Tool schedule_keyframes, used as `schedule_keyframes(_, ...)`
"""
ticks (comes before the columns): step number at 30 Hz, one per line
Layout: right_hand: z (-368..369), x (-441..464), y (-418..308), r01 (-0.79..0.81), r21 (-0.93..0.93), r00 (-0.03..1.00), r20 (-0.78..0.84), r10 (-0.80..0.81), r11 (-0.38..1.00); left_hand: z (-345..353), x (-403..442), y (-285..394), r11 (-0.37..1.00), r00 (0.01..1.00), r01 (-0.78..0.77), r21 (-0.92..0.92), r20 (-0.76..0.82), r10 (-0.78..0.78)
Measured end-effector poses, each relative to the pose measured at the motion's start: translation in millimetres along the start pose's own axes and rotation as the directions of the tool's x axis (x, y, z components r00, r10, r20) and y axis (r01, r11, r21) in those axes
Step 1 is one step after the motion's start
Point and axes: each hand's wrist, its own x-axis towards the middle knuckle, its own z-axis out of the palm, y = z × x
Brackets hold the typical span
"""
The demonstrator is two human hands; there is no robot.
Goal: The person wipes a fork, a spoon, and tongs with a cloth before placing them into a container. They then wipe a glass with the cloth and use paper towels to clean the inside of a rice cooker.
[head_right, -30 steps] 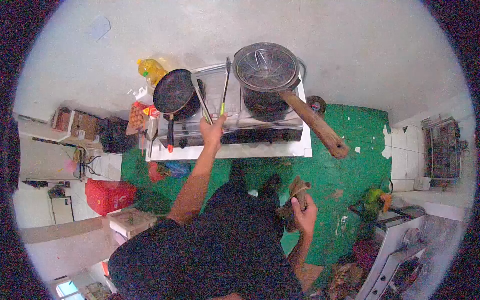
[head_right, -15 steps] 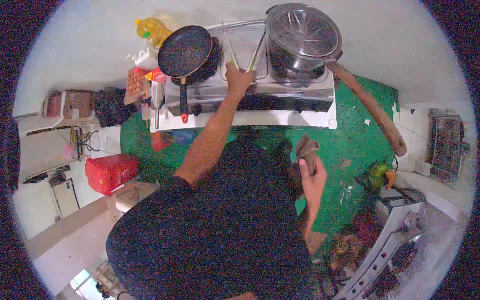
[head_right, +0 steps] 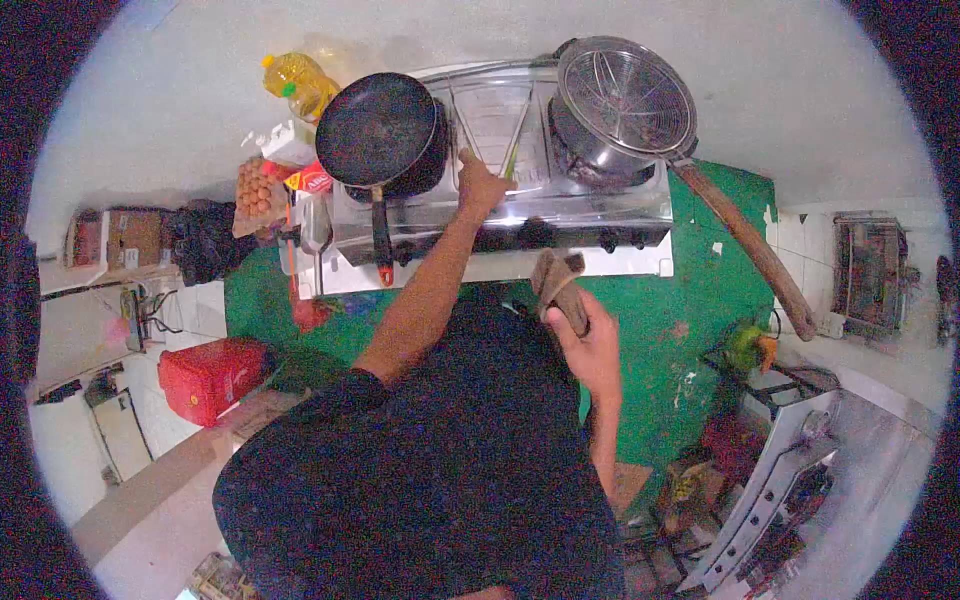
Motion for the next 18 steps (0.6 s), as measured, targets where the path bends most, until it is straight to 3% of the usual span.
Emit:
schedule_keyframes(2, 0.7, -2.3, -1.8, -0.066, -0.059, 0.998, 0.004, 0.066, 0.996, -8.4, -2.0, 4.4, 0.999, 0.998, -0.001, 0.041, 0.057, -0.001)
schedule_keyframes(5, 7.3, -6.5, 8.7, -0.024, 0.063, 0.992, -0.121, 0.032, 0.998, -21.4, -9.6, 20.2, 0.988, 0.996, -0.007, 0.153, 0.092, -0.007)
schedule_keyframes(8, 3.7, -13.4, 10.8, -0.038, 0.037, 0.987, -0.153, 0.043, 0.999, -29.5, -14.6, 28.7, 0.972, 0.991, 0.006, 0.234, 0.126, -0.037)
schedule_keyframes(11, -6.3, -20.0, 6.6, -0.111, -0.007, 0.989, -0.094, 0.110, 0.994, -20.7, -7.7, 19.0, 0.963, 0.997, -0.032, 0.267, 0.075, 0.013)
schedule_keyframes(18, -30.7, -35.7, 23.4, -0.070, 0.034, 0.981, -0.176, 0.075, 0.997, -9.4, -15.4, 13.2, 0.945, 0.998, -0.057, 0.323, 0.035, 0.049)
